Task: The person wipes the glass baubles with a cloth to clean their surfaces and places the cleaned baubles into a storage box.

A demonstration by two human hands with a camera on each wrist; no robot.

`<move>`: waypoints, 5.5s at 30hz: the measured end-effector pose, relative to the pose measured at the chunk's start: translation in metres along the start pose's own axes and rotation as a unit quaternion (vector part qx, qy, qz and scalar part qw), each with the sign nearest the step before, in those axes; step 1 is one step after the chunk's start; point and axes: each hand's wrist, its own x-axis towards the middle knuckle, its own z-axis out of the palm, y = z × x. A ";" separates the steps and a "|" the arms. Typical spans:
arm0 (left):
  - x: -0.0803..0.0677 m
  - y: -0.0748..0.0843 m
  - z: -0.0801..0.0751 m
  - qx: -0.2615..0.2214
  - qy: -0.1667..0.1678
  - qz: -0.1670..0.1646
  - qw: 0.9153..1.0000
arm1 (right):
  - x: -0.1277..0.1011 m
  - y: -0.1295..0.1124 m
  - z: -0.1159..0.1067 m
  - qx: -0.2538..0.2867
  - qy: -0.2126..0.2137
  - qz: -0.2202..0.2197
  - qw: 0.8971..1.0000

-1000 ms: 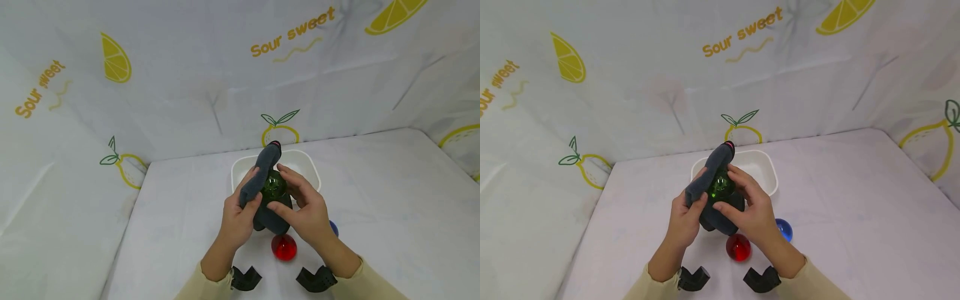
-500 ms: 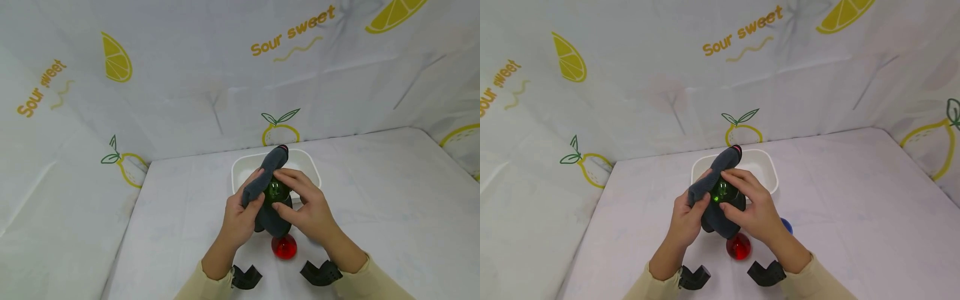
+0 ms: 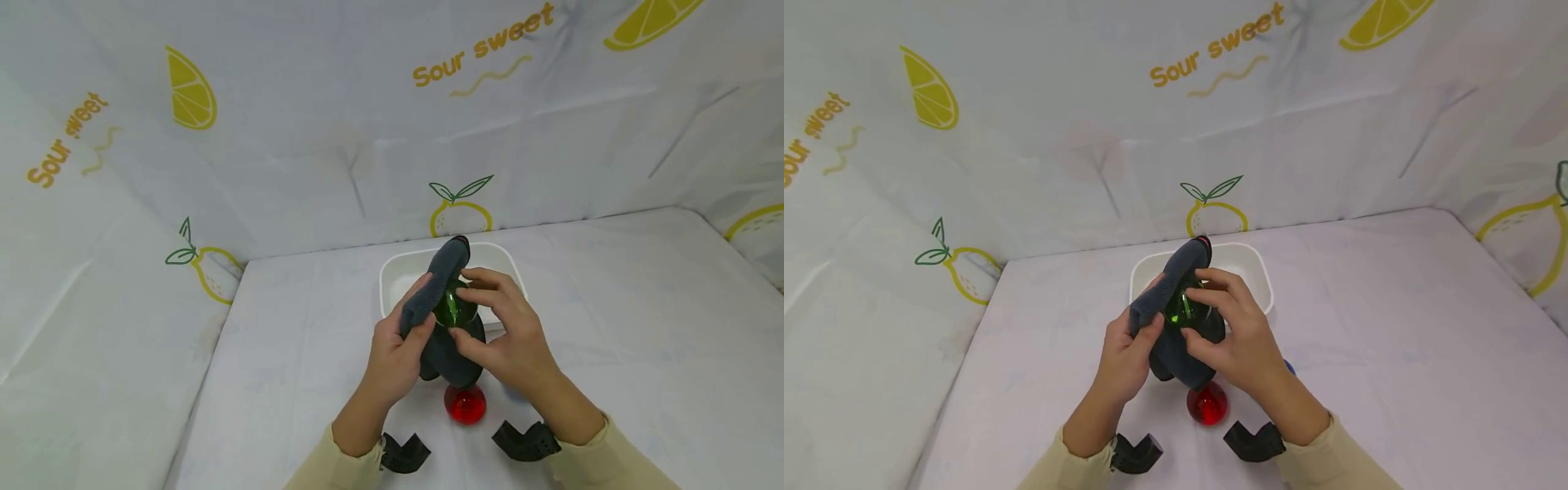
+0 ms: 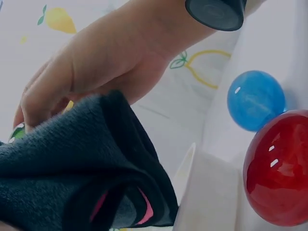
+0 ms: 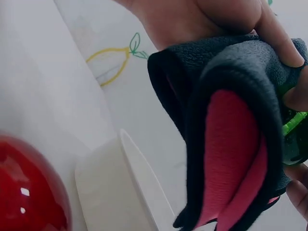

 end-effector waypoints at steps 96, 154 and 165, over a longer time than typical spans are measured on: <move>0.005 0.002 -0.004 0.063 0.133 0.087 0.985 | 0.001 -0.003 -0.014 -0.167 -0.038 -0.073 0.983; 0.002 0.000 -0.003 0.041 0.091 0.106 0.989 | 0.001 -0.015 -0.009 0.096 -0.043 0.356 0.929; 0.005 -0.001 0.000 0.030 0.115 0.078 0.990 | -0.001 0.002 -0.004 -0.109 -0.029 -0.111 0.988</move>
